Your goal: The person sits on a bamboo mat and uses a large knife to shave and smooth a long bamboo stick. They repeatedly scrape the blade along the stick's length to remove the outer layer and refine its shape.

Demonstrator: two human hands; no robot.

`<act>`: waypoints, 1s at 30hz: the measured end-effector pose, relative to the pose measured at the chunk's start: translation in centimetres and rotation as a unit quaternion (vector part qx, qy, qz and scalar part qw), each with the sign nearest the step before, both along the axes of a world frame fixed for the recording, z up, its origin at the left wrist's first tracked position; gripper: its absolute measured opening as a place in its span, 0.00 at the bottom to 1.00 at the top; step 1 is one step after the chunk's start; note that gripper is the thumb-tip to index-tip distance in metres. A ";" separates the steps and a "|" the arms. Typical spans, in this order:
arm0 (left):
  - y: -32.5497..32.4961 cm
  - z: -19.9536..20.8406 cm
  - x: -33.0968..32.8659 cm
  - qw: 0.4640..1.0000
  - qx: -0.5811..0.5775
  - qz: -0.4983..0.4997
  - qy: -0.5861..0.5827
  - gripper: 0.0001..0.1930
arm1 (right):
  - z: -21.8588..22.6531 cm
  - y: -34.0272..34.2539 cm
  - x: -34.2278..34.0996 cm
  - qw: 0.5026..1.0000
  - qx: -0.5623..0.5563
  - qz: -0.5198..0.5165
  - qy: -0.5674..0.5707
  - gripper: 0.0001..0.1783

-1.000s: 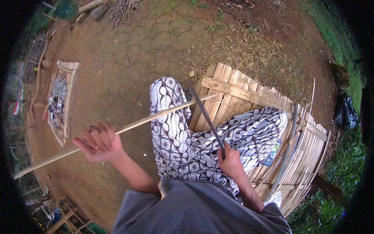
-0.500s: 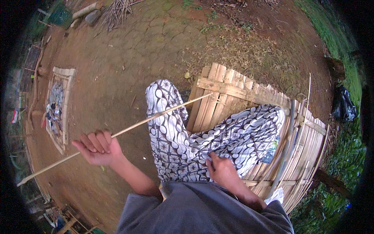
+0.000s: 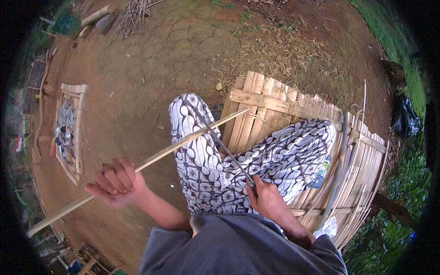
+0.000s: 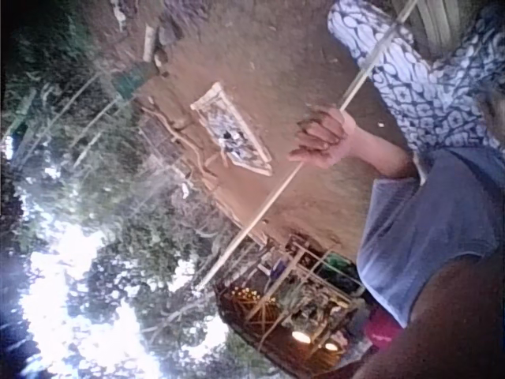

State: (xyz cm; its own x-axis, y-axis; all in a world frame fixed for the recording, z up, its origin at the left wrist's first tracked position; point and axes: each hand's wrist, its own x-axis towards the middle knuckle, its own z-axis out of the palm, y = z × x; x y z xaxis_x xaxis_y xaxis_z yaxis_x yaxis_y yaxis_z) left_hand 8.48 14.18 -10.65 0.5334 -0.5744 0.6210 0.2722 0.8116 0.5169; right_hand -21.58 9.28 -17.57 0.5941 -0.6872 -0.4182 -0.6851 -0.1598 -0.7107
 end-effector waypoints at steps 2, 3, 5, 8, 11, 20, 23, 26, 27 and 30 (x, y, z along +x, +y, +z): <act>0.1 0.2 0.0 0.999 0.014 -0.021 -0.024 0.27 | -2.9 0.1 -1.1 0.999 -0.036 -0.026 0.019 0.13; 0.2 0.3 0.1 0.999 0.022 -0.030 -0.035 0.26 | -4.0 0.1 -1.8 0.997 -0.054 -0.038 0.031 0.12; 0.5 0.3 0.2 0.999 0.021 -0.027 -0.015 0.26 | -4.4 -0.1 -2.4 0.996 -0.067 -0.048 0.018 0.12; 0.6 0.2 0.2 0.999 0.029 -0.004 0.031 0.25 | -3.3 -0.3 -1.7 0.998 -0.059 -0.033 0.014 0.14; 0.2 0.2 -0.1 0.999 0.033 0.002 0.029 0.25 | -0.1 -0.3 -0.3 1.000 0.014 -0.018 0.015 0.16; -0.2 0.8 -0.6 0.999 0.012 -0.024 -0.042 0.27 | -4.5 -0.6 -1.7 0.995 -0.052 -0.034 0.075 0.18; 0.0 0.6 -0.8 0.999 0.000 -0.016 -0.032 0.27 | -4.2 -2.4 -2.5 0.993 -0.083 -0.061 0.060 0.14; -0.4 0.7 -0.9 1.000 0.003 0.005 -0.013 0.27 | -2.0 -1.7 -1.3 0.998 -0.016 -0.053 0.013 0.13; -0.4 0.6 -0.8 1.000 0.005 0.011 -0.014 0.27 | -1.0 -1.5 -0.7 0.999 -0.004 -0.040 -0.010 0.14; -0.6 0.9 -0.7 1.000 0.000 -0.018 -0.020 0.27 | 0.9 -0.4 0.6 0.997 0.004 -0.019 -0.070 0.14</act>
State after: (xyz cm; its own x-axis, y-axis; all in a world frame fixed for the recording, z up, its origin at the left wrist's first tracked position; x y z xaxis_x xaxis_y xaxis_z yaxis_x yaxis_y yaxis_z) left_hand 7.78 13.56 -9.78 0.4861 -0.5929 0.6420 0.2806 0.8016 0.5279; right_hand -21.02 8.91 -16.71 0.6206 -0.7071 -0.3390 -0.5850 -0.1296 -0.8006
